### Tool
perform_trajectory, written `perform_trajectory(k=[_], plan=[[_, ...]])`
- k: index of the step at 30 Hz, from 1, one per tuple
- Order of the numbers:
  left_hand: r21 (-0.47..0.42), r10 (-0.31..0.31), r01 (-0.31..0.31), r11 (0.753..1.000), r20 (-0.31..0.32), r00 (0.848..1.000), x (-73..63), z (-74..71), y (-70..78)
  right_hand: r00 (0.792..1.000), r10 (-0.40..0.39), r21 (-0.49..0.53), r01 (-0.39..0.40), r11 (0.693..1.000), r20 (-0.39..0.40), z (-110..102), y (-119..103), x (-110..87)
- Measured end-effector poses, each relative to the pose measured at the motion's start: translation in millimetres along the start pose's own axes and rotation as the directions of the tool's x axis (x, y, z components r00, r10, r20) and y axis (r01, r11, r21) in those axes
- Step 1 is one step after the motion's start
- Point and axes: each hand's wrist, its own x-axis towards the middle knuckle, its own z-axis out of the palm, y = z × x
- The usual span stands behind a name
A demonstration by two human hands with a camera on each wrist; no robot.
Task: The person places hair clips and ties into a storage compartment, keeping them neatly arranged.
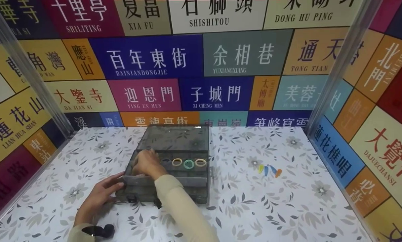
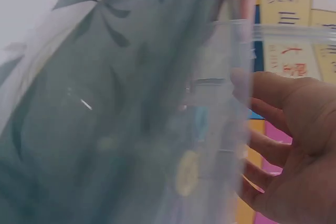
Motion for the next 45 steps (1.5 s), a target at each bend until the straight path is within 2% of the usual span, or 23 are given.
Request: perform_trajectory(k=[4,11,15,18,22,28,33,37,45], plan=[[0.018,0.012,-0.012,1.0,0.002,1.0,-0.7,-1.0,-0.4,0.998,-0.057,0.07,0.058,0.996,-0.011,-17.0,-1.1,-12.4],[0.046,0.008,-0.008,0.999,-0.008,1.0,-0.7,-0.6,-1.1,0.997,-0.038,0.164,0.049,0.985,-0.073,-42.0,3.7,-46.3],[0.04,0.008,-0.008,0.999,-0.008,1.0,0.0,0.1,-0.2,0.993,-0.043,0.225,0.067,0.972,-0.112,-57.8,13.5,-68.1],[0.049,0.001,0.0,0.999,-0.008,1.0,1.2,0.4,-0.4,0.983,-0.059,0.249,0.102,0.963,-0.174,-68.4,24.7,-83.8],[0.055,-0.01,0.011,0.998,-0.01,1.0,1.5,-0.7,-0.2,0.968,-0.035,0.253,0.1,0.962,-0.25,-83.5,39.4,-103.2],[0.041,-0.014,0.014,0.999,-0.001,1.0,-0.9,-0.7,1.3,0.958,0.058,0.307,0.033,0.951,-0.281,-109.3,65.2,-129.2],[0.028,-0.025,0.025,0.999,-0.003,1.0,-1.6,-0.6,-0.2,0.928,0.146,0.339,-0.023,0.941,-0.343,-127.3,92.7,-146.8],[0.021,-0.015,0.015,1.0,0.002,1.0,-3.1,-2.0,-1.7,0.893,0.195,0.336,-0.052,0.941,-0.406,-140.1,115.8,-154.8],[0.038,-0.013,0.013,0.999,-0.003,1.0,-3.7,1.6,1.6,0.828,0.252,0.351,-0.073,0.934,-0.5,-164.3,160.2,-177.2]])
